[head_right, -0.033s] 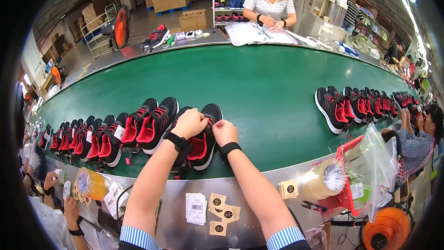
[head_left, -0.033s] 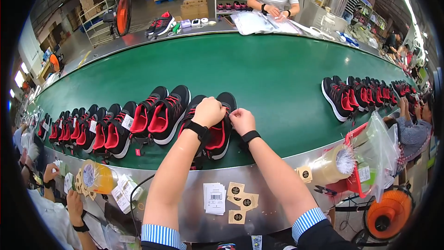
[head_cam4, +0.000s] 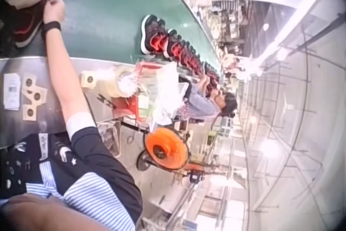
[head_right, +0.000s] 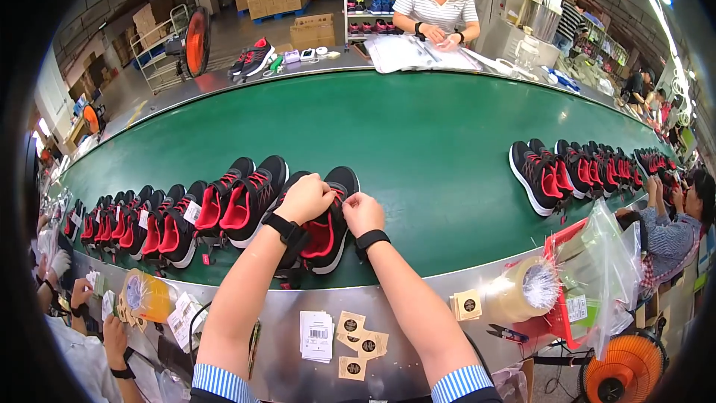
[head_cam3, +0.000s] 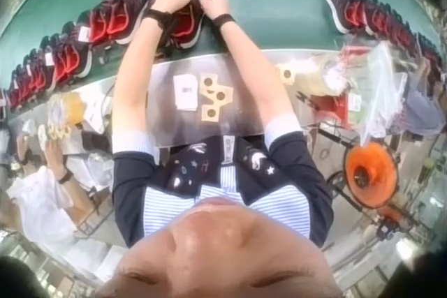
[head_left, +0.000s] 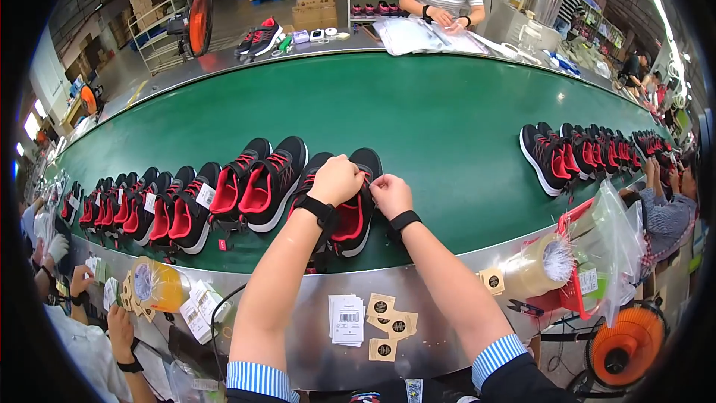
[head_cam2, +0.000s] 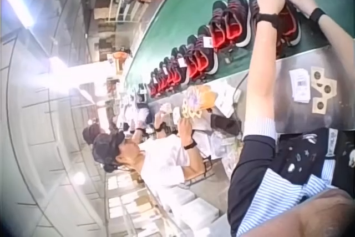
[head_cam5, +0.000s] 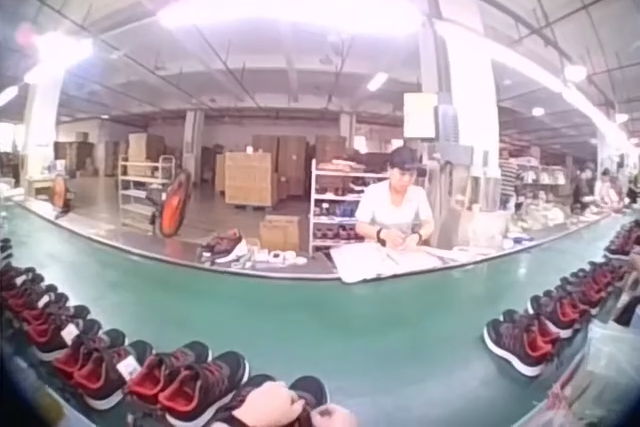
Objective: Apply size or quality control stickers to finished shoes and inspect them on a conveyor line.
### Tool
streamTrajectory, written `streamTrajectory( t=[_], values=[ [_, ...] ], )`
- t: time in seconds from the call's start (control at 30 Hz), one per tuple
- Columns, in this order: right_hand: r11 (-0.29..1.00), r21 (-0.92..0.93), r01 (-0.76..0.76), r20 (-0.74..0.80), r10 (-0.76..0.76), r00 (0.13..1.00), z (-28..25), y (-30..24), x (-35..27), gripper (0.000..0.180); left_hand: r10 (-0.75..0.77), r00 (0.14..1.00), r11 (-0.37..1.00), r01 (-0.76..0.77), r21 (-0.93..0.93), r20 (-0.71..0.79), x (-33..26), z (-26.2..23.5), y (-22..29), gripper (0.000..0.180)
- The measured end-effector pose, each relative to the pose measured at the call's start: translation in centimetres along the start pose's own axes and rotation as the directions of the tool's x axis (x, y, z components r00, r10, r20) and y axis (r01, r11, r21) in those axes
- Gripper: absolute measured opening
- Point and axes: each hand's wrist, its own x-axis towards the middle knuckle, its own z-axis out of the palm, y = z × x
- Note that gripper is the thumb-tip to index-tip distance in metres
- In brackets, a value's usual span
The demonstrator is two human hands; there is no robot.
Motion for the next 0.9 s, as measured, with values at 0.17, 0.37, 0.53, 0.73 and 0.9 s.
streamTrajectory(
  t=[0.17, 0.37, 0.53, 0.73, 0.9],
  values=[
    [0.983, -0.07, 0.17, -0.012, -0.171, 0.985, -0.1, -2.0, -1.0, 0.012, 0.175, 0.983, 0.974, -0.181, -0.139, -0.058, -0.5, -0.9, -0.7, 0.017],
    [0.987, 0.039, 0.157, -0.064, -0.155, 0.986, 1.1, -1.9, -1.2, 0.012, -0.102, 0.944, 0.98, 0.15, -0.13, 0.314, 0.8, -1.4, -0.2, 0.025],
    [0.975, 0.058, 0.216, -0.083, -0.211, 0.974, 1.6, -2.2, -1.8, 0.018, -0.068, 0.956, 0.947, 0.152, -0.285, 0.284, 0.6, -0.9, -2.1, 0.021],
    [0.937, 0.303, 0.173, -0.135, -0.137, 0.981, 1.5, -2.0, -1.2, 0.018, -0.163, 0.985, 0.729, 0.083, -0.68, -0.054, 0.0, -1.0, -2.2, 0.012],
    [0.897, 0.431, 0.101, -0.012, -0.106, 0.994, 1.1, -2.3, -1.6, 0.011, -0.091, 0.996, 0.767, 0.055, -0.639, -0.023, -1.1, -2.6, 0.0, 0.009]
  ],
)
